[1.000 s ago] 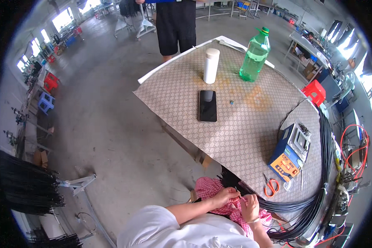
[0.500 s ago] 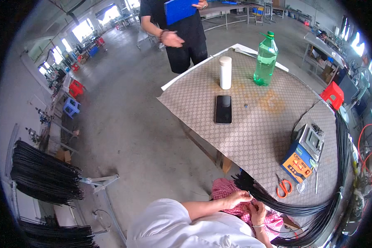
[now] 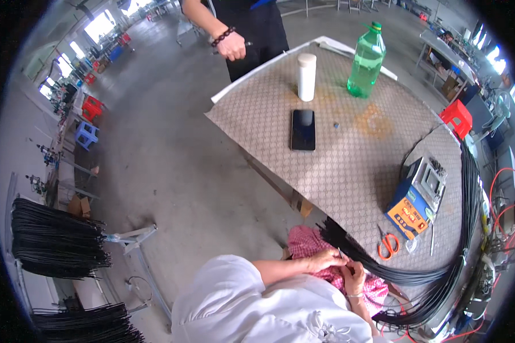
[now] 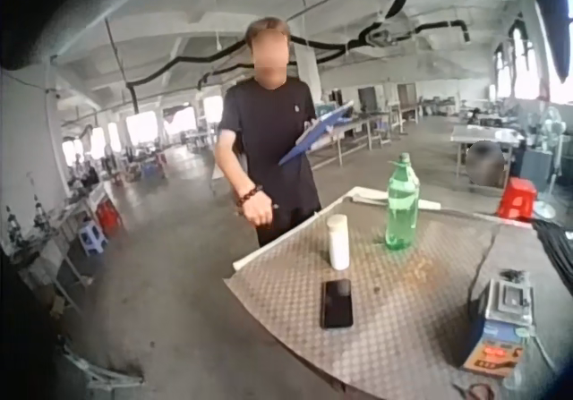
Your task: Stripping and preparing ends of black electrical wires at a manual assembly station.
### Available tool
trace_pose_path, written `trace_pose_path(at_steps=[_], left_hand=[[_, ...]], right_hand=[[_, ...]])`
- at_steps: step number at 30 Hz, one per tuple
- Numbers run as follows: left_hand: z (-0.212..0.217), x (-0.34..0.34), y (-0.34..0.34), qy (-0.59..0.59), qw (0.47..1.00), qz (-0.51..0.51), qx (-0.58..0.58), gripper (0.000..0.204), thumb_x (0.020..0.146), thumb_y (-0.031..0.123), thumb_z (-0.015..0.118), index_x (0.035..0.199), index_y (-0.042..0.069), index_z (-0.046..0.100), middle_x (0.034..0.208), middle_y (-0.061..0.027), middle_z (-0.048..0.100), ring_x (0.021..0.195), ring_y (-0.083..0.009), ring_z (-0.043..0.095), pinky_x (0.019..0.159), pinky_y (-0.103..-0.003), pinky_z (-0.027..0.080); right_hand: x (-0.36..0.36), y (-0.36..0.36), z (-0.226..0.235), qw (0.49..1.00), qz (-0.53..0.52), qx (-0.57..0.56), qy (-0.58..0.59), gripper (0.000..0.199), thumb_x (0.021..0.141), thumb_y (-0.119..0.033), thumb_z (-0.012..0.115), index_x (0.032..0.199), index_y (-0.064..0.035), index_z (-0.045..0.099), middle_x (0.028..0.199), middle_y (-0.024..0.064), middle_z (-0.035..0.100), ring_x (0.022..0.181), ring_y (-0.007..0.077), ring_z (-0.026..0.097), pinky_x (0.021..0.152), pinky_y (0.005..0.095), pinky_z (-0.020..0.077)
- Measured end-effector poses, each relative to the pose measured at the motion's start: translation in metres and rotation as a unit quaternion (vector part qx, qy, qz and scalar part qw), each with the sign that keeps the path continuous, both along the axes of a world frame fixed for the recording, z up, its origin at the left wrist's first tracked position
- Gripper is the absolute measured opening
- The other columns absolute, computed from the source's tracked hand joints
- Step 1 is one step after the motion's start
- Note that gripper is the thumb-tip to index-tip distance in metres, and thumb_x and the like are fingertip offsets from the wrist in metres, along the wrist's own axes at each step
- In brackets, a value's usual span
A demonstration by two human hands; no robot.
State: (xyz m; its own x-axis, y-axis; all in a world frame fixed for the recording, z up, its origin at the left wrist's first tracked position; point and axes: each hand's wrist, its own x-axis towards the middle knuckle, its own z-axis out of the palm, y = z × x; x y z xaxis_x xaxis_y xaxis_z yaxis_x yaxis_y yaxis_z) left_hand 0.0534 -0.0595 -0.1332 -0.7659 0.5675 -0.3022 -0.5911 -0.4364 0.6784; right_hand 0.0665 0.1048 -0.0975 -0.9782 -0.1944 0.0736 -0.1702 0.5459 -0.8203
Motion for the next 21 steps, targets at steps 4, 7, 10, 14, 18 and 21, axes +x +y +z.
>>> trace_pose_path(at_steps=[4, 7, 10, 14, 18, 21], left_hand=[[-0.014, 0.005, 0.004, 0.072, 0.993, 0.056, -0.079, 0.018, 0.082, 0.013, 0.059, 0.093, 0.000, 0.061, 0.094, -0.0083, 0.062, 0.090, -0.0147, 0.055, 0.084, -0.027, 0.042], [-0.015, 0.001, -0.001, 0.062, 0.996, 0.046, -0.055, 0.015, 0.081, 0.010, 0.059, 0.092, -0.001, 0.062, 0.097, -0.0100, 0.061, 0.094, -0.0168, 0.054, 0.088, -0.030, 0.041], [-0.019, 0.002, 0.002, 0.089, 0.994, 0.050, -0.036, 0.015, 0.082, 0.010, 0.058, 0.093, 0.000, 0.061, 0.093, -0.0084, 0.061, 0.091, -0.0154, 0.055, 0.085, -0.028, 0.043], [-0.024, 0.004, 0.003, 0.094, 0.994, 0.020, -0.044, 0.021, 0.081, 0.010, 0.059, 0.100, 0.003, 0.054, 0.087, -0.0038, 0.058, 0.082, -0.0111, 0.056, 0.066, -0.024, 0.050], [0.006, 0.004, -0.001, 0.137, 0.985, -0.060, -0.082, 0.016, 0.081, 0.010, 0.060, 0.095, 0.003, 0.057, 0.089, -0.0011, 0.057, 0.084, -0.0101, 0.053, 0.074, -0.023, 0.045], [0.007, 0.004, 0.012, 0.248, 0.916, -0.182, -0.256, 0.018, 0.080, 0.015, 0.061, 0.092, 0.002, 0.058, 0.087, -0.0033, 0.059, 0.080, -0.0090, 0.054, 0.071, -0.023, 0.044]], right_hand=[[0.002, -0.005, -0.006, 0.999, 0.012, 0.009, 0.046, 0.016, 0.066, -0.004, 0.069, 0.073, -0.0021, 0.055, 0.064, 0.0081, 0.052, 0.055, 0.0171, 0.052, 0.050, 0.0284, 0.0414], [0.000, -0.009, -0.005, 0.999, 0.002, 0.018, 0.048, 0.016, 0.065, -0.004, 0.070, 0.071, -0.0022, 0.055, 0.063, 0.0077, 0.052, 0.053, 0.0167, 0.050, 0.049, 0.0278, 0.0409], [0.006, -0.009, -0.007, 0.996, -0.011, 0.030, 0.081, 0.014, 0.065, -0.003, 0.069, 0.070, -0.0018, 0.056, 0.063, 0.0092, 0.052, 0.053, 0.0196, 0.051, 0.049, 0.0283, 0.0411], [0.014, -0.015, 0.013, 0.995, -0.055, 0.032, 0.082, 0.009, 0.065, 0.000, 0.064, 0.070, -0.0016, 0.056, 0.062, 0.0113, 0.051, 0.056, 0.0246, 0.052, 0.052, 0.0314, 0.0417], [0.014, 0.003, 0.033, 0.990, -0.099, 0.035, 0.095, 0.010, 0.064, 0.005, 0.060, 0.070, -0.0026, 0.056, 0.066, 0.0103, 0.052, 0.060, 0.0248, 0.050, 0.055, 0.0323, 0.0398], [0.010, 0.020, 0.069, 0.982, -0.174, -0.068, 0.035, 0.017, 0.069, 0.005, 0.059, 0.084, -0.0027, 0.058, 0.070, 0.0041, 0.055, 0.062, 0.0127, 0.050, 0.053, 0.0245, 0.0396]])
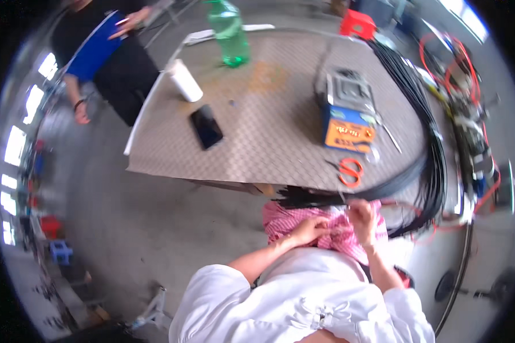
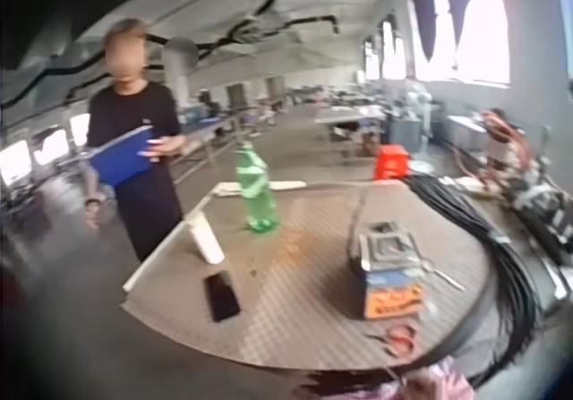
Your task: Stripping and preparing ends of black electrical wires at a manual assembly station.
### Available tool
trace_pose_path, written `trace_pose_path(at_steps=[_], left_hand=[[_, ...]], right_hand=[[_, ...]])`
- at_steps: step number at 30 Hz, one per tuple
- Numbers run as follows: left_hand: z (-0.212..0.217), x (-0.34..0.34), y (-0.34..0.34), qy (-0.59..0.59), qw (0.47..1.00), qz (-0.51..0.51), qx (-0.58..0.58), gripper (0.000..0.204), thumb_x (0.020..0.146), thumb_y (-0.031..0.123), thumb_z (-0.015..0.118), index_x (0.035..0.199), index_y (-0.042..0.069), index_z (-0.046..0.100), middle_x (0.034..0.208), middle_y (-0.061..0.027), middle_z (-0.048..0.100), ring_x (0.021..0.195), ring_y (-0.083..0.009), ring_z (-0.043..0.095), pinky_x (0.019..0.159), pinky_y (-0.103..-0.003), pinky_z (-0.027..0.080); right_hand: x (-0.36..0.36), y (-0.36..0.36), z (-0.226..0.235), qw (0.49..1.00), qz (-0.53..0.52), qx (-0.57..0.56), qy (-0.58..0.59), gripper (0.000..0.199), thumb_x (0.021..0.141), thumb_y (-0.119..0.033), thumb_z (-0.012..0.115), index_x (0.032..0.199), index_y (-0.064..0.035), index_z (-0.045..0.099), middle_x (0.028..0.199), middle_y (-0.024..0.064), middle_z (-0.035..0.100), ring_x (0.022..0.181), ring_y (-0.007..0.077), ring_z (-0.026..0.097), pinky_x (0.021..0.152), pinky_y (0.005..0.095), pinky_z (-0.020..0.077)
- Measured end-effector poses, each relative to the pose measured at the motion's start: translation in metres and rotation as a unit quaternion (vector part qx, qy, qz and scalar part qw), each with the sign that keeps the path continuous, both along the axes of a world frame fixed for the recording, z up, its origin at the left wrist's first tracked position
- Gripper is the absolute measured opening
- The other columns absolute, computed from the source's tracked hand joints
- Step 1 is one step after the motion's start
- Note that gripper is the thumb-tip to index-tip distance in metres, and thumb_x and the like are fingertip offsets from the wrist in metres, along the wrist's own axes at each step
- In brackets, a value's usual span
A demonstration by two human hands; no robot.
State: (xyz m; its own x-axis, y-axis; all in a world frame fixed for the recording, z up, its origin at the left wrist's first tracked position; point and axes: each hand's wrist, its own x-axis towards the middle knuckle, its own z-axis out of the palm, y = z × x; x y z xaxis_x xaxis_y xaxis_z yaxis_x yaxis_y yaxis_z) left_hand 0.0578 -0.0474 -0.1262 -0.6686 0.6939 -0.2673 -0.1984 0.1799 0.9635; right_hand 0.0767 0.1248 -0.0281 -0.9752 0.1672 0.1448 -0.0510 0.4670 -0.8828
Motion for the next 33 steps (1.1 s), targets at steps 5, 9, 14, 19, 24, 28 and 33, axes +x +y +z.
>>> trace_pose_path(at_steps=[5, 9, 14, 19, 24, 28, 33], left_hand=[[0.027, 0.011, 0.011, -0.036, 0.989, -0.142, -0.032, 0.032, 0.086, 0.016, 0.051, 0.114, 0.001, 0.052, 0.104, -0.0077, 0.059, 0.098, -0.0125, 0.052, 0.085, -0.023, 0.039], [0.037, 0.011, 0.018, -0.075, 0.987, -0.135, -0.043, 0.035, 0.086, 0.014, 0.050, 0.118, 0.000, 0.048, 0.109, -0.0070, 0.057, 0.100, -0.0137, 0.052, 0.087, -0.024, 0.039], [0.036, 0.013, 0.034, 0.185, 0.966, -0.093, -0.156, 0.034, 0.079, 0.006, 0.056, 0.112, 0.001, 0.051, 0.099, -0.0124, 0.057, 0.091, -0.0202, 0.056, 0.078, -0.028, 0.044], [0.047, 0.004, 0.060, 0.241, 0.969, -0.048, -0.019, 0.036, 0.075, 0.006, 0.057, 0.110, 0.003, 0.051, 0.108, -0.0132, 0.051, 0.093, -0.0283, 0.053, 0.079, -0.033, 0.043], [0.041, 0.000, 0.082, 0.197, 0.964, -0.177, -0.016, 0.039, 0.075, 0.006, 0.056, 0.113, 0.004, 0.048, 0.111, -0.0136, 0.051, 0.100, -0.0294, 0.051, 0.087, -0.034, 0.039], [0.031, -0.004, 0.088, 0.167, 0.952, -0.253, 0.040, 0.038, 0.075, 0.007, 0.057, 0.112, 0.004, 0.051, 0.106, -0.0148, 0.054, 0.103, -0.0294, 0.050, 0.088, -0.035, 0.039], [0.037, -0.005, 0.088, -0.020, 0.990, -0.140, -0.010, 0.036, 0.076, 0.015, 0.062, 0.109, 0.004, 0.054, 0.094, -0.0071, 0.058, 0.087, -0.0154, 0.055, 0.077, -0.028, 0.044]], right_hand=[[-0.017, 0.044, 0.022, 0.957, -0.088, -0.274, -0.046, 0.014, 0.079, -0.005, 0.060, 0.092, 0.0006, 0.060, 0.061, -0.0028, 0.050, 0.052, 0.0036, 0.043, 0.044, 0.0183, 0.0338], [-0.029, 0.066, 0.035, 0.920, -0.093, -0.372, -0.082, 0.017, 0.082, -0.008, 0.057, 0.095, 0.0025, 0.058, 0.062, -0.0009, 0.049, 0.046, 0.0055, 0.039, 0.041, 0.0183, 0.0278], [-0.034, 0.080, 0.030, 0.871, -0.067, -0.479, -0.090, 0.015, 0.081, -0.008, 0.059, 0.092, 0.0013, 0.059, 0.060, -0.0009, 0.048, 0.044, 0.0056, 0.038, 0.040, 0.0185, 0.0261], [-0.041, 0.089, 0.022, 0.849, -0.054, -0.512, -0.118, 0.014, 0.081, -0.007, 0.059, 0.093, 0.0006, 0.059, 0.060, -0.0015, 0.048, 0.044, 0.0048, 0.037, 0.040, 0.0180, 0.0252], [-0.049, 0.098, 0.015, 0.877, -0.061, -0.462, -0.118, 0.016, 0.080, -0.006, 0.060, 0.095, 0.0010, 0.060, 0.062, -0.0037, 0.049, 0.047, 0.0029, 0.037, 0.041, 0.0165, 0.0250], [-0.057, 0.111, 0.018, 0.922, -0.082, -0.363, -0.104, 0.014, 0.080, -0.007, 0.060, 0.091, 0.0015, 0.062, 0.064, -0.0043, 0.051, 0.052, 0.0038, 0.041, 0.045, 0.0173, 0.0319], [-0.081, 0.136, 0.019, 0.990, -0.085, 0.105, 0.046, 0.010, 0.072, -0.005, 0.062, 0.082, -0.0021, 0.064, 0.066, 0.0047, 0.054, 0.058, 0.0164, 0.053, 0.053, 0.0272, 0.0422]])
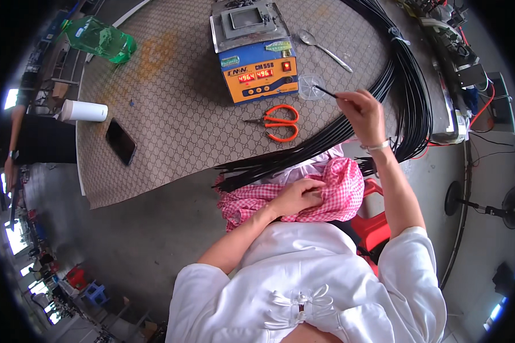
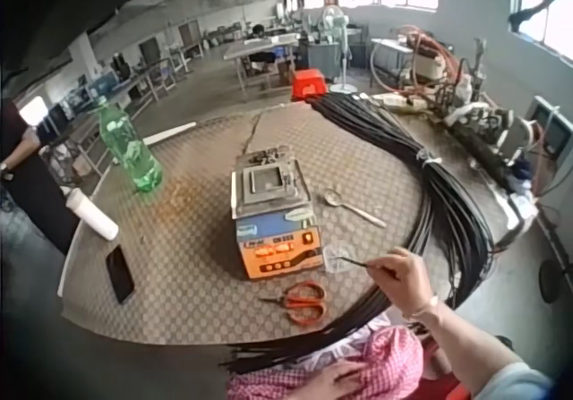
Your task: Stripping and preparing ends of black electrical wires at a manual assembly station.
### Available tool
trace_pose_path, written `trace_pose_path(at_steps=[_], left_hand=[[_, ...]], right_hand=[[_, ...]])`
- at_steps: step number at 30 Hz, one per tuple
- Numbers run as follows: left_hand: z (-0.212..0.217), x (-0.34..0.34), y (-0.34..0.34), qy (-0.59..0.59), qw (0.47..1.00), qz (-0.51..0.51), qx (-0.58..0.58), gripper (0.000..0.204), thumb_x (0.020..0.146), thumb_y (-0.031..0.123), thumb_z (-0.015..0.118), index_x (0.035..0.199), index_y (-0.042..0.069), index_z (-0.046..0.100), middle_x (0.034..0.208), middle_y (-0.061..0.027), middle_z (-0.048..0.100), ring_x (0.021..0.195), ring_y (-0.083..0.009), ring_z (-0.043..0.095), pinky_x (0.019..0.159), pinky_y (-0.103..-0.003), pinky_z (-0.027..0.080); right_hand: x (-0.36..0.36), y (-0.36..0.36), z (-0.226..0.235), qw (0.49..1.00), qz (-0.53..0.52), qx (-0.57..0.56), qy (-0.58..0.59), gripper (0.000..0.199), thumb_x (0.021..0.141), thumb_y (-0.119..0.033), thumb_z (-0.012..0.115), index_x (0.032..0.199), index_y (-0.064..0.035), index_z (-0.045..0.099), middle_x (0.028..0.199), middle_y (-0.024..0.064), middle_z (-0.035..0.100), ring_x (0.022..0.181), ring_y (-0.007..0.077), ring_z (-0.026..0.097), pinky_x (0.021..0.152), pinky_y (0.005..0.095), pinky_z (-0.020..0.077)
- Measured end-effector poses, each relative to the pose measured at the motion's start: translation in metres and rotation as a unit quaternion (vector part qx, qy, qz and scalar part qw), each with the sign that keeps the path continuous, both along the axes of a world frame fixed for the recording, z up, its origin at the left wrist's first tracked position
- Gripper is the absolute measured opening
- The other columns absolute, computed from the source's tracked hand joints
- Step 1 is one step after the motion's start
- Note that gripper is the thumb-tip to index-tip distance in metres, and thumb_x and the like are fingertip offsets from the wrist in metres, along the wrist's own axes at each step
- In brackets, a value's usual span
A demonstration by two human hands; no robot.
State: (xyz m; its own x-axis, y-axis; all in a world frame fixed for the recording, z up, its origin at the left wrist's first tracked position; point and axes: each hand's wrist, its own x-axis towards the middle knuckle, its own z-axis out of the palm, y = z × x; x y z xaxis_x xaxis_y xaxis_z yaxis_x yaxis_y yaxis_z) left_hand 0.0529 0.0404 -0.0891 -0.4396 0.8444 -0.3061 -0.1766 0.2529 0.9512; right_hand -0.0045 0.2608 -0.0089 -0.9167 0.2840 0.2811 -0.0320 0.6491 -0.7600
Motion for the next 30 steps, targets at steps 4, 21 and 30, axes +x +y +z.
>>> trace_pose_path(at_steps=[4, 21, 30], left_hand=[[-0.007, -0.002, -0.014, -0.203, 0.971, 0.120, 0.033, 0.028, 0.082, 0.008, 0.057, 0.109, 0.001, 0.053, 0.097, -0.0029, 0.057, 0.083, -0.0074, 0.053, 0.073, -0.021, 0.045], [-0.024, -0.003, -0.022, -0.180, 0.966, 0.176, 0.053, 0.021, 0.085, 0.011, 0.055, 0.102, -0.001, 0.056, 0.086, -0.0003, 0.057, 0.078, -0.0052, 0.052, 0.069, -0.018, 0.044], [-0.024, -0.003, -0.025, -0.204, 0.964, 0.167, 0.045, 0.023, 0.086, 0.012, 0.054, 0.104, -0.002, 0.055, 0.094, -0.0033, 0.058, 0.084, -0.0075, 0.054, 0.074, -0.019, 0.044]], right_hand=[[-0.018, 0.006, 0.005, 0.980, 0.023, 0.197, 0.015, 0.008, 0.070, -0.008, 0.058, 0.076, -0.0053, 0.063, 0.070, 0.0093, 0.053, 0.063, 0.0274, 0.056, 0.057, 0.0343, 0.0451], [-0.033, 0.000, 0.003, 0.926, 0.064, 0.365, -0.071, 0.007, 0.071, -0.010, 0.054, 0.073, -0.0073, 0.060, 0.074, 0.0085, 0.052, 0.064, 0.0282, 0.056, 0.056, 0.0374, 0.0461], [-0.031, -0.002, 0.016, 0.931, 0.062, 0.355, -0.062, 0.008, 0.071, -0.008, 0.055, 0.074, -0.0073, 0.061, 0.074, 0.0086, 0.051, 0.064, 0.0282, 0.056, 0.058, 0.0371, 0.0460]])
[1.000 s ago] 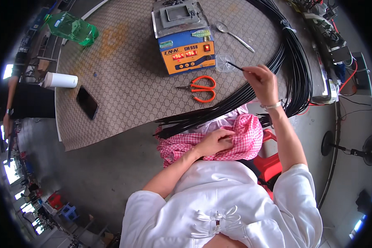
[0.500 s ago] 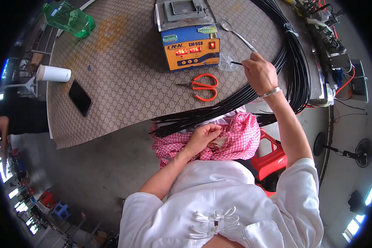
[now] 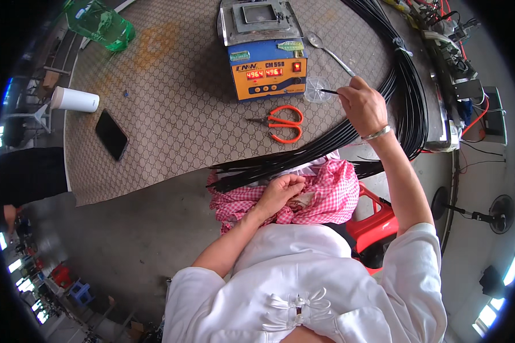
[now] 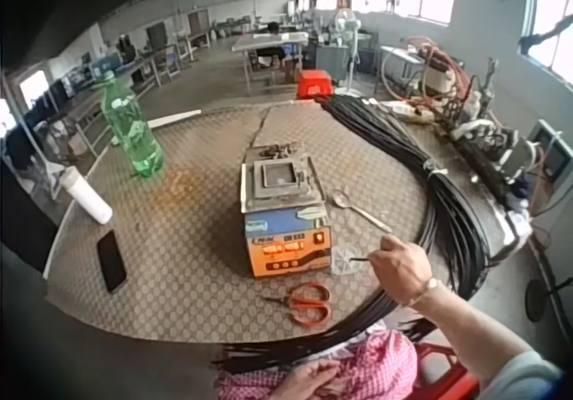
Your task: Stripping and preparing ends of black electrical wires at a manual assembly station.
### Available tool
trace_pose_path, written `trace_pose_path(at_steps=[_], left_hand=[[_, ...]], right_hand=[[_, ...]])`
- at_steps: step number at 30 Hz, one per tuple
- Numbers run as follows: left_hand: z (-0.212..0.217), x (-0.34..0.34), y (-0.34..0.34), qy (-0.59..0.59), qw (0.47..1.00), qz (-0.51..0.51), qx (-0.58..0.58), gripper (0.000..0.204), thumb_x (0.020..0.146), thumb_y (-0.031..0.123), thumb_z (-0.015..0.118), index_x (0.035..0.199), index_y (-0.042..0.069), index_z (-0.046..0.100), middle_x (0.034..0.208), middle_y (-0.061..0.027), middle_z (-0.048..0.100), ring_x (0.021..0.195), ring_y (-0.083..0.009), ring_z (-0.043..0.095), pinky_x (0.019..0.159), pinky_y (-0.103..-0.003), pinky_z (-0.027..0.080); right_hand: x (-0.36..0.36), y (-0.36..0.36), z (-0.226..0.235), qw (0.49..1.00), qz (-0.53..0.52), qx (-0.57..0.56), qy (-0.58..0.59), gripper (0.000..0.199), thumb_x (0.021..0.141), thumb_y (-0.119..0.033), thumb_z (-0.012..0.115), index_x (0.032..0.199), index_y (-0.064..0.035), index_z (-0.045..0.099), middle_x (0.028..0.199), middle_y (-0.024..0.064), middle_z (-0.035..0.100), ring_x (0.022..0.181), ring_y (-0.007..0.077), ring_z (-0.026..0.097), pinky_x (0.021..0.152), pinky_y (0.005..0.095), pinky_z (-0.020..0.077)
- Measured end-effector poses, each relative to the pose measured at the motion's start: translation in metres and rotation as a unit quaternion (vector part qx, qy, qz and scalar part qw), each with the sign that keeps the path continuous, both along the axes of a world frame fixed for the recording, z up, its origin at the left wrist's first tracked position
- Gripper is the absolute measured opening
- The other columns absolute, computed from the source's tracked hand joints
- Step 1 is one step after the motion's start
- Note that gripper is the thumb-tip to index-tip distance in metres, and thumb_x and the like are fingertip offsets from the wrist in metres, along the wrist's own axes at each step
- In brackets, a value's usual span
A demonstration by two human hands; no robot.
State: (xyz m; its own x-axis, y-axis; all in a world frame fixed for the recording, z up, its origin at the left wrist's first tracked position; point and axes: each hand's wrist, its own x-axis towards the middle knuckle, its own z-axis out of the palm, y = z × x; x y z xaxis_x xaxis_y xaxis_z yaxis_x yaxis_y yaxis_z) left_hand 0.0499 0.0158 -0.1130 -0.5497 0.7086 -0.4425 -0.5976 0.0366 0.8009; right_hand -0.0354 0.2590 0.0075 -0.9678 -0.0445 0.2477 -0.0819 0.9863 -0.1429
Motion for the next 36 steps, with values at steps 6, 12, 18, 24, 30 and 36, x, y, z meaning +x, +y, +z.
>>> trace_pose_path(at_steps=[6, 12, 18, 24, 30, 36], left_hand=[[-0.007, 0.002, 0.001, 0.028, 1.000, -0.009, -0.012, 0.023, 0.085, 0.012, 0.055, 0.103, -0.002, 0.055, 0.092, -0.0024, 0.058, 0.083, -0.0069, 0.053, 0.074, -0.019, 0.044], [-0.005, 0.001, 0.001, 0.061, 0.998, -0.013, -0.019, 0.023, 0.085, 0.012, 0.054, 0.103, -0.002, 0.055, 0.092, -0.0028, 0.058, 0.083, -0.0068, 0.053, 0.074, -0.019, 0.044], [-0.007, 0.002, 0.000, 0.056, 0.998, -0.008, -0.011, 0.022, 0.085, 0.011, 0.053, 0.103, -0.002, 0.055, 0.093, -0.0033, 0.058, 0.084, -0.0071, 0.053, 0.074, -0.019, 0.044], [-0.007, 0.001, 0.000, 0.043, 0.999, -0.014, -0.006, 0.023, 0.086, 0.011, 0.053, 0.104, -0.002, 0.055, 0.093, -0.0037, 0.058, 0.083, -0.0075, 0.053, 0.073, -0.019, 0.044], [-0.014, 0.003, -0.002, 0.040, 0.999, -0.006, 0.001, 0.022, 0.086, 0.011, 0.053, 0.104, -0.002, 0.054, 0.092, -0.0035, 0.058, 0.080, -0.0063, 0.053, 0.070, -0.018, 0.044], [-0.014, 0.002, 0.002, 0.036, 0.999, -0.003, 0.004, 0.020, 0.085, 0.009, 0.053, 0.102, -0.002, 0.056, 0.092, -0.0036, 0.059, 0.080, -0.0068, 0.054, 0.070, -0.019, 0.045]], right_hand=[[-0.008, 0.005, 0.008, 0.998, 0.007, 0.049, -0.029, 0.007, 0.069, -0.007, 0.054, 0.072, -0.0081, 0.061, 0.078, 0.0082, 0.052, 0.069, 0.0265, 0.057, 0.062, 0.0359, 0.0464], [-0.029, -0.003, 0.022, 0.982, 0.045, 0.166, -0.076, 0.007, 0.068, -0.007, 0.055, 0.069, -0.0089, 0.061, 0.085, 0.0063, 0.053, 0.081, 0.0231, 0.057, 0.069, 0.0329, 0.0478], [-0.044, -0.010, 0.019, 0.966, 0.065, 0.223, -0.112, 0.008, 0.069, -0.007, 0.055, 0.069, -0.0085, 0.062, 0.087, 0.0061, 0.054, 0.081, 0.0222, 0.058, 0.069, 0.0315, 0.0488], [-0.049, -0.012, 0.015, 0.961, 0.077, 0.237, -0.123, 0.008, 0.070, -0.007, 0.054, 0.070, -0.0074, 0.063, 0.089, 0.0072, 0.054, 0.079, 0.0229, 0.060, 0.068, 0.0323, 0.0494], [-0.043, -0.006, 0.028, 0.985, -0.002, 0.130, -0.115, 0.011, 0.073, -0.007, 0.052, 0.070, -0.0064, 0.062, 0.086, 0.0101, 0.057, 0.076, 0.0254, 0.059, 0.067, 0.0333, 0.0488], [-0.029, 0.029, 0.034, 0.999, 0.006, -0.040, -0.007, 0.010, 0.074, -0.008, 0.054, 0.075, -0.0042, 0.064, 0.070, 0.0127, 0.059, 0.069, 0.0258, 0.059, 0.062, 0.0328, 0.0470]])
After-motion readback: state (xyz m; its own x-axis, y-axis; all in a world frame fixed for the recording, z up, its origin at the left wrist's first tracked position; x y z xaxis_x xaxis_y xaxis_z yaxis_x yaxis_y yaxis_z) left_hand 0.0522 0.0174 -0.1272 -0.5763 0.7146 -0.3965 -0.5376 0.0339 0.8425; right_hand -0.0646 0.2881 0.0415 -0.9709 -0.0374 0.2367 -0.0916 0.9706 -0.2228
